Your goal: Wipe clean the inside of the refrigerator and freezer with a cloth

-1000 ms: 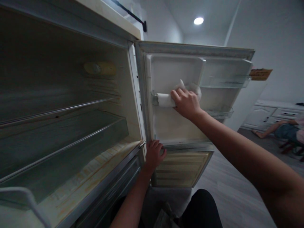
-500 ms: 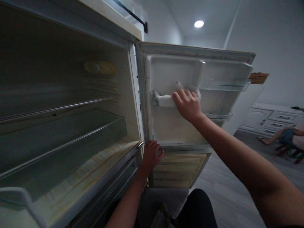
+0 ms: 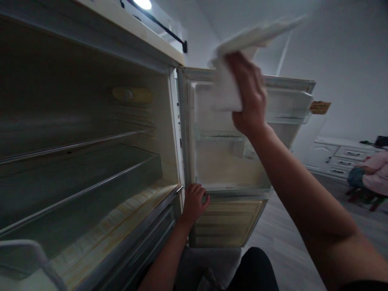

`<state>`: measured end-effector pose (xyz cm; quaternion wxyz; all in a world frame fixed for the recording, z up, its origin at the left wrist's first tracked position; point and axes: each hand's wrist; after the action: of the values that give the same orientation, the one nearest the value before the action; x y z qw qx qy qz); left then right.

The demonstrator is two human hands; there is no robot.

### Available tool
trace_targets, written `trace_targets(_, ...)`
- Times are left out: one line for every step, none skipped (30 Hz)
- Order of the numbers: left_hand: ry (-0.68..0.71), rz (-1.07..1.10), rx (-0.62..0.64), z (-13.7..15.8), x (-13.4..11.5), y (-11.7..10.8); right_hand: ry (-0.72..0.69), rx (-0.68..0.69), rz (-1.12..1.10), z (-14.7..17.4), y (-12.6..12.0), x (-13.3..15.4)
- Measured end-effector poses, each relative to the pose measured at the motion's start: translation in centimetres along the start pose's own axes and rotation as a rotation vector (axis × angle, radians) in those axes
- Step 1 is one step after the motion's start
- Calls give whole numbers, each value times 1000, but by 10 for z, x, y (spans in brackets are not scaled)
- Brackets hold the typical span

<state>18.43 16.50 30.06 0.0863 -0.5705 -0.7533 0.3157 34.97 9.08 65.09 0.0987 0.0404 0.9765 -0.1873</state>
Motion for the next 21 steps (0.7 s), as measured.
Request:
trace_targets(8, -1, 5, 0, 1, -2, -191, 134, 41, -7, 3, 3)
trace_targets(16, 3, 9, 1, 3, -3, -333, 254, 72, -12, 9, 5)
trace_targets(23, 9, 10, 2, 5, -4, -409, 352, 98, -17, 16, 7)
trace_targets(31, 16, 7, 3, 7, -5, -435, 447, 124, -21, 24, 7)
trace_targets(39, 22, 1, 4, 9, -6, -428, 522, 151, -25, 31, 8)
trace_targets(47, 28, -3, 5, 11, -7, -412, 567, 175, -28, 37, 8)
trace_targets(55, 33, -8, 6, 13, -8, -403, 579, 204, -30, 41, 8)
trace_targets(62, 40, -12, 7, 15, -8, -403, 560, 239, -31, 44, 7)
trace_targets(67, 48, -14, 8, 17, -9, -400, 518, 279, -32, 45, 5)
trace_targets(71, 59, -12, 9, 18, -10, -385, 465, 315, -33, 46, 1)
trace_targets(75, 70, -9, 10, 19, -11, -353, 412, 344, -32, 47, -4)
trace_targets(77, 79, -8, 11, 21, -12, -311, 361, 358, -31, 48, -10)
trace_targets(79, 86, -7, 12, 21, -13, -266, 315, 355, -30, 49, -18)
trace_targets(78, 89, -6, 12, 22, -14, -224, 284, 340, -28, 51, -26)
trace_targets(76, 90, -7, 12, 23, -15, -184, 275, 325, -26, 52, -34)
trace_targets(73, 89, -6, 12, 23, -16, -152, 299, 316, -24, 53, -41)
trace_targets(71, 86, -6, 12, 23, -16, -125, 361, 316, -22, 53, -46)
trace_targets(69, 84, -2, 12, 22, -16, -108, 458, 321, -21, 52, -49)
trace_targets(67, 81, 2, 12, 21, -16, -108, 581, 326, -20, 51, -49)
trace_targets(65, 79, 4, 11, 20, -16, -133, 711, 321, -20, 51, -46)
trace_targets(62, 78, 4, 11, 19, -16, -180, 825, 297, -21, 50, -41)
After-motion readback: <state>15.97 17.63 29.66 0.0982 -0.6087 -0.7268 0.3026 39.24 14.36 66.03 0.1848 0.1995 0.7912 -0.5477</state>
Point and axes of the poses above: each hand's wrist, its own z-axis away from the middle knuckle, its own y-axis out of the palm, x = y × z, and after that the axes turned 8 degrees about z, right-handed
